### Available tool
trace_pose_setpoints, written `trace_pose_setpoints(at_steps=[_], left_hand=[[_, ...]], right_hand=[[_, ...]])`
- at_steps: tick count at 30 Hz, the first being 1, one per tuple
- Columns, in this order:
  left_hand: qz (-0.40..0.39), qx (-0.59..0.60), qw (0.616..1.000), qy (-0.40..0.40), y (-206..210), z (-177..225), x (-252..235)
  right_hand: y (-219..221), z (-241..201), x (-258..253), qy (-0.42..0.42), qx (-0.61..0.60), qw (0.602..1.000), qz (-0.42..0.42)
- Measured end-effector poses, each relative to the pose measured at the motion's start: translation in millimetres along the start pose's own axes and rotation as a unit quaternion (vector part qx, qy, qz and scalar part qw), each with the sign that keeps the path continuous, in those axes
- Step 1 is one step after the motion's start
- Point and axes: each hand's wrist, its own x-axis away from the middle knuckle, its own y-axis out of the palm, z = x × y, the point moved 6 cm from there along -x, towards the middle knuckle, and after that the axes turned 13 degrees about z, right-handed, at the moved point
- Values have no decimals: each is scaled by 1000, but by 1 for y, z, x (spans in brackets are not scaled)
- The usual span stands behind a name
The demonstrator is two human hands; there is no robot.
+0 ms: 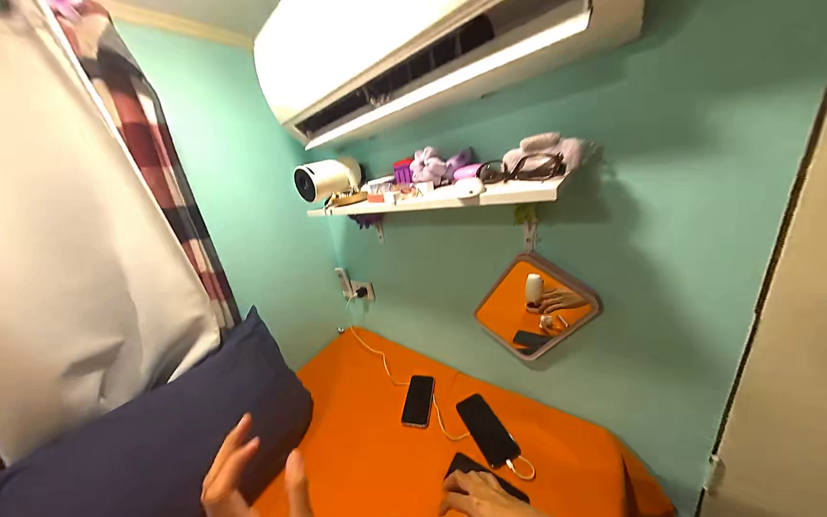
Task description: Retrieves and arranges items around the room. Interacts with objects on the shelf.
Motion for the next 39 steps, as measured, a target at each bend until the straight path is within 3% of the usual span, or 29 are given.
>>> trace_pose_setpoints(at_steps=[3,6,8,11,13,16,19,27,31,36,39], left_hand=[[-71,120,988,73,62,61,-73],[-164,167,965,120,133,113,-123],[-235,164,950,126,181,142,-146],[-298,144,931,150,248,175,-165],[-325,131,918,187,285,191,-172],[-347,131,898,236,328,208,-180],[-377,114,878,271,356,221,-186],[-425,27,848,315,383,237,-187],[-424,17,849,314,388,232,-190],[-445,69,834,319,388,232,-187],[-475,92,811,329,382,236,-180]], right_hand=[[-131,-79,-5,-155,-45,962,221],[-297,-150,16,-233,118,832,490],[-389,-169,26,-201,238,741,595],[-488,-158,11,-83,269,732,621],[-529,-134,-9,-13,245,776,581],[-554,-99,-36,59,245,846,470],[-555,-77,-53,80,263,872,405],[-561,-66,-64,31,316,852,416],[-551,-113,-46,-31,307,822,479],[-516,-129,-50,76,380,863,323],[-519,-116,-57,88,397,862,303]])
